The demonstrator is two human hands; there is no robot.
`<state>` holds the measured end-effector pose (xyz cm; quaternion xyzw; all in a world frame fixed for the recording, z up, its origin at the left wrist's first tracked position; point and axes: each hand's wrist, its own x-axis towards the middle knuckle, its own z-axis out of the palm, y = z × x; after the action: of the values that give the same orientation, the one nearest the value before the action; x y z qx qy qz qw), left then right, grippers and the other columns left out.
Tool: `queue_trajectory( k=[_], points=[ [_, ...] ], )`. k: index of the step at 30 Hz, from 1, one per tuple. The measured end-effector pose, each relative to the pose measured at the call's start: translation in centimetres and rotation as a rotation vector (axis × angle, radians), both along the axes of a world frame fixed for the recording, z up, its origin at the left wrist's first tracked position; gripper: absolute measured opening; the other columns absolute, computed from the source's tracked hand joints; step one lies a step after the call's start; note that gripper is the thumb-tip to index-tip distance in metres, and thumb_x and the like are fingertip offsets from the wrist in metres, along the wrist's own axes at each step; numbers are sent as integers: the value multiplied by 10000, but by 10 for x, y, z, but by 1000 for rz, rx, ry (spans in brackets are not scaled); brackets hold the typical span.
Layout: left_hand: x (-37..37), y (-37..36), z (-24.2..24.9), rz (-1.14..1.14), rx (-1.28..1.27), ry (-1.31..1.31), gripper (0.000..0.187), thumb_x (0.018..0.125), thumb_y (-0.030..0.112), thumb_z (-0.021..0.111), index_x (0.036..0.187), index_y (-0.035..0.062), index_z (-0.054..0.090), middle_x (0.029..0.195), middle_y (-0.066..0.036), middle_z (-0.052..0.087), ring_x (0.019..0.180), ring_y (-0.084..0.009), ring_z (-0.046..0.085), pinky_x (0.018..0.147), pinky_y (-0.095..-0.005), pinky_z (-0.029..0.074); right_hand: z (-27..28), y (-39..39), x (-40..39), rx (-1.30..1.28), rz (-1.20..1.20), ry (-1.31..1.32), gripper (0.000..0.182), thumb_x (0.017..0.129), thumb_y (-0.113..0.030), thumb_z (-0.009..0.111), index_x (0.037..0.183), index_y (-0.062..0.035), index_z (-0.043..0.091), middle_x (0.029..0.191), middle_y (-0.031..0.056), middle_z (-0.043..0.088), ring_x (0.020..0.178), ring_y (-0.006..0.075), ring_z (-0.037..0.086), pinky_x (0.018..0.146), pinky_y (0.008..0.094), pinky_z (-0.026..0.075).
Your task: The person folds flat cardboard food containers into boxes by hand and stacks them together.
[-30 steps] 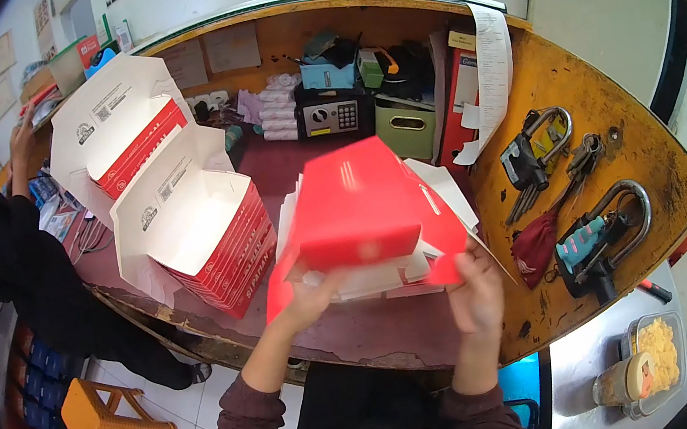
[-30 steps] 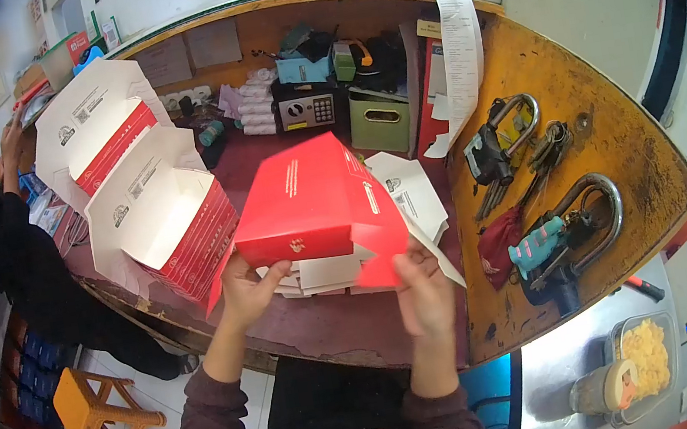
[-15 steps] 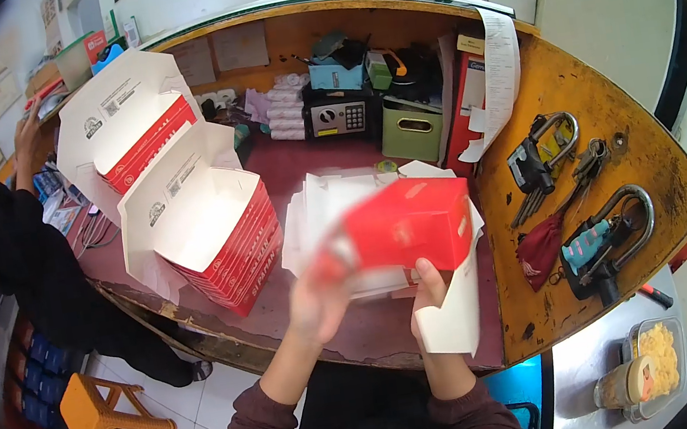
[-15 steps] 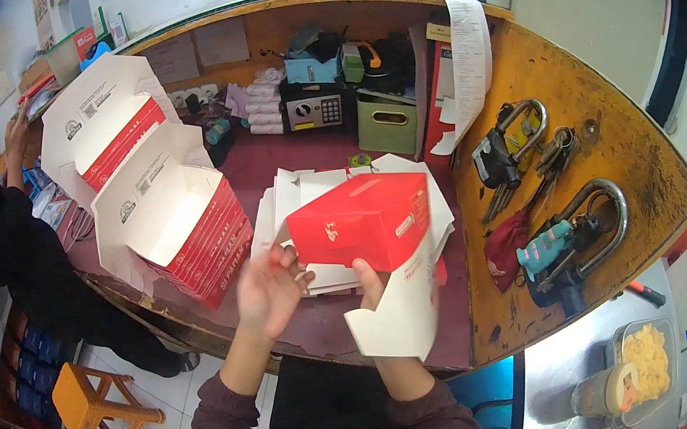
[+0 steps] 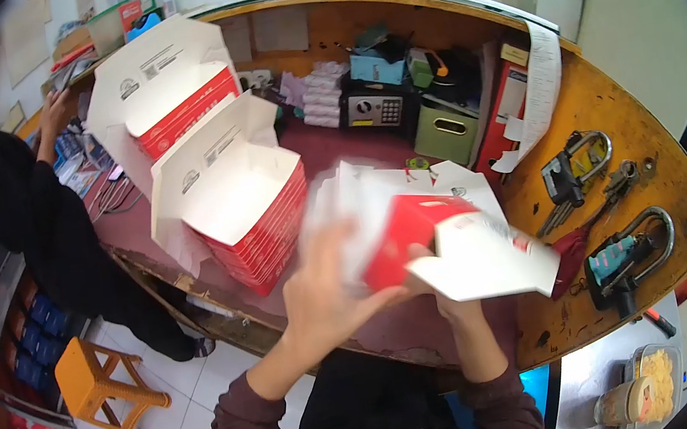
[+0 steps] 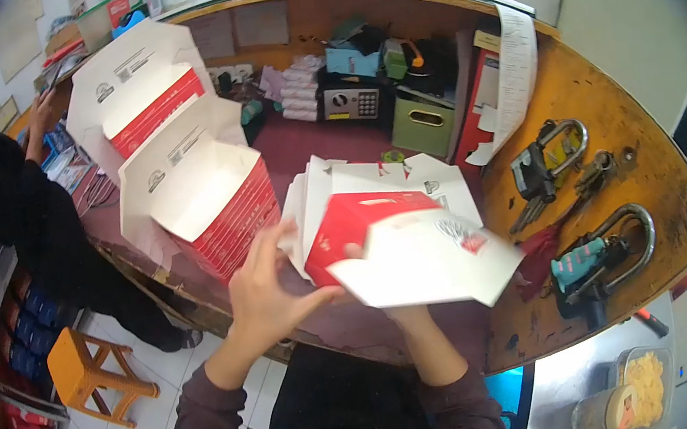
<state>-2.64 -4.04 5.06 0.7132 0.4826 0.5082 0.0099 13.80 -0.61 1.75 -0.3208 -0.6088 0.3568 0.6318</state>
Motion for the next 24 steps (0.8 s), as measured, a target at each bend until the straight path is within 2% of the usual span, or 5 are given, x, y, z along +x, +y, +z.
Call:
queue_trajectory(
  k=[3, 9, 11, 13, 24],
  points=[
    [-21, 39, -25, -323, -327, -175, 577, 668, 147, 724, 1152, 2, 444, 1095, -129, 542, 905, -166, 574, 788, -288, 465, 18, 2, -14, 336, 16, -590, 273, 790, -178, 606, 1041, -72, 583, 1028, 117, 582, 920, 287, 558, 773, 359, 446],
    [-62, 22, -26, -566, -576, -1152, 564, 849, 256, 551, 1267, 39, 241, 1095, -145, 513, 890, -269, 606, 690, -358, 530, 72, -4, -69, 556, -70, -1290, 173, 744, -218, 614, 723, -48, 587, 761, 78, 575, 749, 242, 571, 749, 373, 384],
    [-94, 9, -24, -423, -352, -728, 506, 813, 239, 597, 1200, 8, 369, 1081, -172, 523, 873, -260, 610, 686, -338, 518, 87, 9, -88, 692, 61, -1268, 126, 756, -165, 582, 703, -50, 595, 720, 79, 556, 715, 237, 562, 741, 356, 369],
    [-128, 4, -20, 215, 49, 91, 367, 702, 138, 658, 1029, 48, 520, 985, -93, 533, 695, -206, 596, 568, -307, 481, 109, 23, -108, 673, 297, -1216, 175, 755, -184, 594, 699, -18, 601, 709, 125, 580, 711, 272, 580, 715, 374, 405],
    [-177, 33, -40, 178, 246, 339, 101, 674, 54, 647, 774, 68, 637, 751, -23, 580, 566, -170, 580, 493, -265, 465, 108, 89, -188, 432, 510, -1384, 319, 758, -264, 559, 716, 48, 612, 654, 243, 570, 612, 345, 579, 596, 403, 457]
  ],
)
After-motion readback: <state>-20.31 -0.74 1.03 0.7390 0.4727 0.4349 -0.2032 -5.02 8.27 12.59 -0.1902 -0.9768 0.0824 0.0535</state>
